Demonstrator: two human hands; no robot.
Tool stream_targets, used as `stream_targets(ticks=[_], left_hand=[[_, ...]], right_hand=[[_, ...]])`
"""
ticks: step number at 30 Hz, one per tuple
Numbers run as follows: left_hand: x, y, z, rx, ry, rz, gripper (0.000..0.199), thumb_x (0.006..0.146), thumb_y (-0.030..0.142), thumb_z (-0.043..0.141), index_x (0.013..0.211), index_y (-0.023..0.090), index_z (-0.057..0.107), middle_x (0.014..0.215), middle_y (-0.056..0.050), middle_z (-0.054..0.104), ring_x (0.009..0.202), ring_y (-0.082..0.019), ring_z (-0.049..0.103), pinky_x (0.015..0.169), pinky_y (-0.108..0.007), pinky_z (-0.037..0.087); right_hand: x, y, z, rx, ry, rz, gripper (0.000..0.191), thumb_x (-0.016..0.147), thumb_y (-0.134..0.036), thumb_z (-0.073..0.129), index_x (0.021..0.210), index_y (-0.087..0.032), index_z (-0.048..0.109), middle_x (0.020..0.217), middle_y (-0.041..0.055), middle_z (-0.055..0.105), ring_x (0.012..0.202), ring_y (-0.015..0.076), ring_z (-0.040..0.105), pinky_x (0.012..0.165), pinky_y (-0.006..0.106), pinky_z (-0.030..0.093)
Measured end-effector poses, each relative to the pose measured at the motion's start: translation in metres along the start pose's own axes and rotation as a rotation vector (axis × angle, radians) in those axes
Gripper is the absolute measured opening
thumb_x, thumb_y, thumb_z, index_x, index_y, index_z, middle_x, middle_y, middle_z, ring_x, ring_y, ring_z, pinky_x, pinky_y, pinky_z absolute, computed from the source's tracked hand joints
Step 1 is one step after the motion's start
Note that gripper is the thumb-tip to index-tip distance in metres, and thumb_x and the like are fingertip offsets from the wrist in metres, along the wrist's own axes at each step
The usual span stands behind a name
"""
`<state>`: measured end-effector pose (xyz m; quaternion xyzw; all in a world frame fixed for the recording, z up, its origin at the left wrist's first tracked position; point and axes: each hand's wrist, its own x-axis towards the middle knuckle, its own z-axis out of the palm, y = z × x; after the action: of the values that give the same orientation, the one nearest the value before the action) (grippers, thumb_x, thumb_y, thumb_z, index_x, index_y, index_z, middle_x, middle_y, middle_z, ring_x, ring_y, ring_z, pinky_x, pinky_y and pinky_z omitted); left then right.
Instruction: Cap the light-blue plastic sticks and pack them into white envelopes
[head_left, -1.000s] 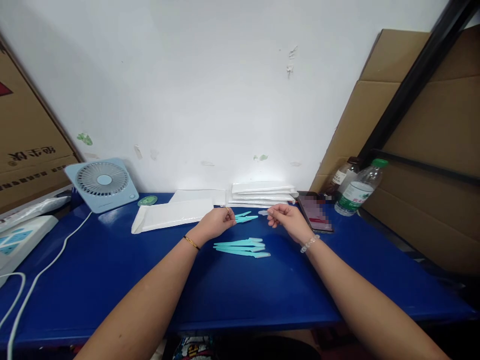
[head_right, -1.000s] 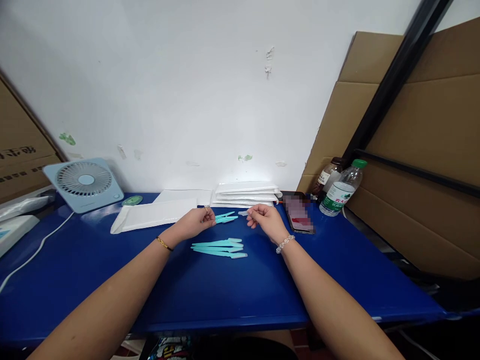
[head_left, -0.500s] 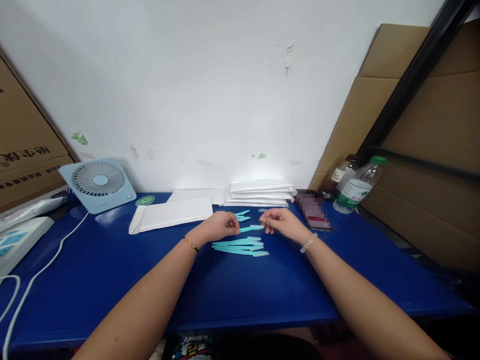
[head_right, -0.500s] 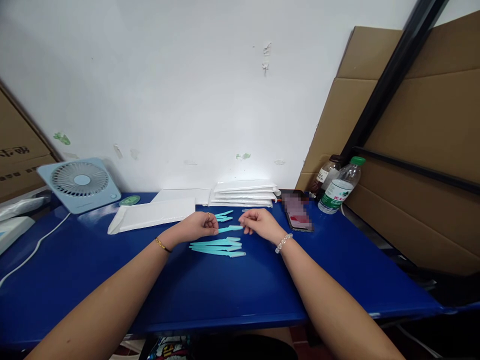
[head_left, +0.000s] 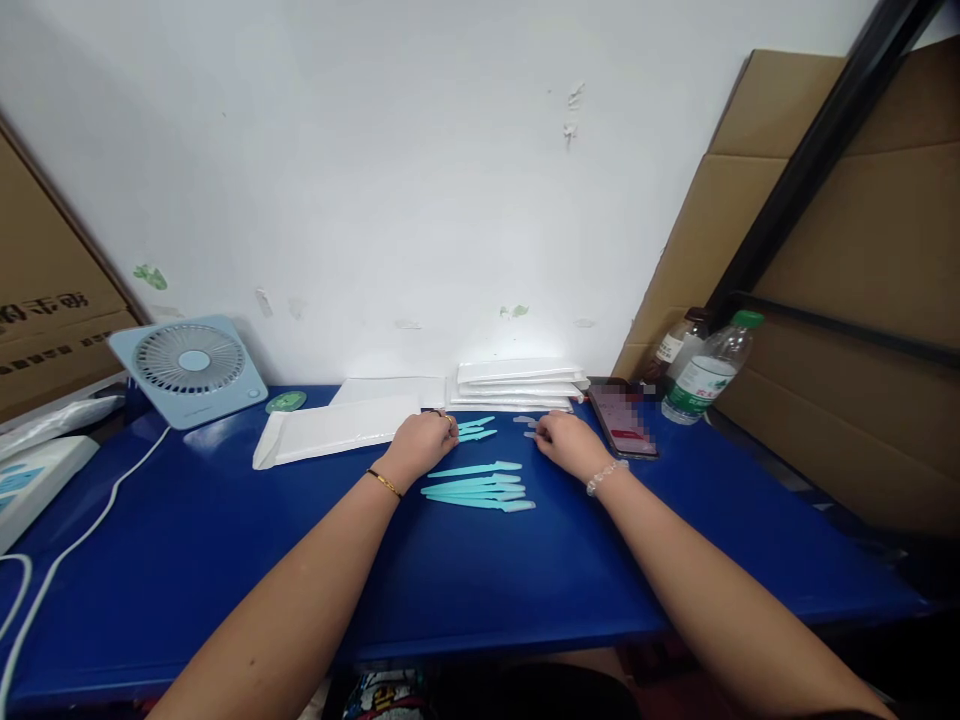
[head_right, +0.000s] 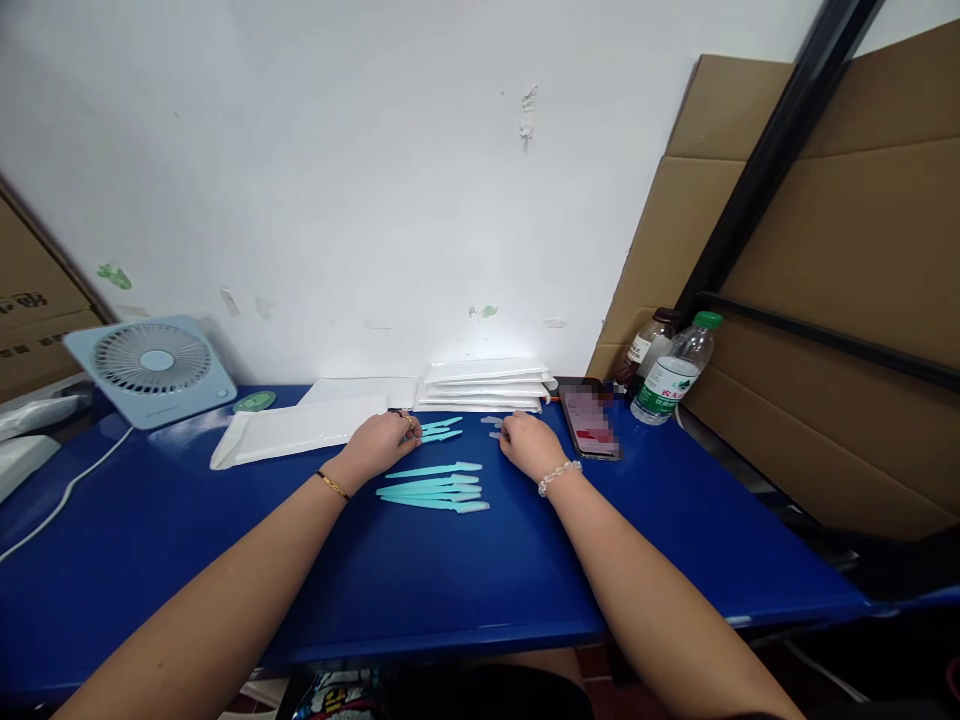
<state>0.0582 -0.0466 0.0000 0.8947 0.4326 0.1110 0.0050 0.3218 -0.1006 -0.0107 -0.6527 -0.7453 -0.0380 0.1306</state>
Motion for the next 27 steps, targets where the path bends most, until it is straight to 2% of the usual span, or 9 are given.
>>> stream_targets(ticks=[4, 9, 16, 27], left_hand=[[-0.001, 0.002, -0.002, -0.149, -0.037, 0.01, 0.019, 0.083, 0.028, 0.048, 0.078, 0.021, 0.066, 0.08, -0.002, 0.067, 0.07, -0.015, 0.059, 0.062, -0.025, 0.04], [-0.004, 0.003, -0.006, -0.34, -0.126, -0.055, 0.021, 0.078, 0.035, 0.052, 0.077, 0.02, 0.067, 0.078, -0.002, 0.068, 0.07, -0.015, 0.059, 0.057, -0.023, 0.04], [-0.003, 0.005, -0.006, -0.316, -0.029, -0.05, 0.026, 0.084, 0.035, 0.045, 0.073, 0.019, 0.063, 0.081, -0.005, 0.068, 0.072, -0.017, 0.06, 0.061, -0.025, 0.039], [-0.004, 0.013, -0.01, -0.405, -0.058, -0.05, 0.026, 0.083, 0.037, 0.046, 0.076, 0.018, 0.063, 0.082, -0.004, 0.068, 0.071, -0.016, 0.059, 0.06, -0.025, 0.039]], right_hand=[[-0.001, -0.009, -0.001, -0.066, -0.017, -0.086, 0.012, 0.082, -0.016, 0.05, 0.074, -0.016, 0.06, 0.083, 0.0074, 0.061, 0.07, 0.0158, 0.058, 0.062, 0.025, 0.037], [-0.003, -0.006, -0.003, 0.148, -0.013, -0.171, 0.008, 0.08, -0.014, 0.051, 0.076, -0.017, 0.057, 0.082, 0.0045, 0.059, 0.069, 0.0138, 0.054, 0.062, 0.023, 0.038], [-0.005, 0.001, -0.008, 0.462, 0.046, -0.212, 0.014, 0.087, -0.024, 0.046, 0.084, -0.019, 0.059, 0.075, 0.0024, 0.061, 0.064, 0.0141, 0.052, 0.06, 0.025, 0.038], [-0.008, -0.014, -0.012, 0.539, -0.001, -0.258, 0.017, 0.087, -0.023, 0.047, 0.086, -0.019, 0.064, 0.082, 0.0034, 0.063, 0.068, 0.0135, 0.054, 0.062, 0.025, 0.04]])
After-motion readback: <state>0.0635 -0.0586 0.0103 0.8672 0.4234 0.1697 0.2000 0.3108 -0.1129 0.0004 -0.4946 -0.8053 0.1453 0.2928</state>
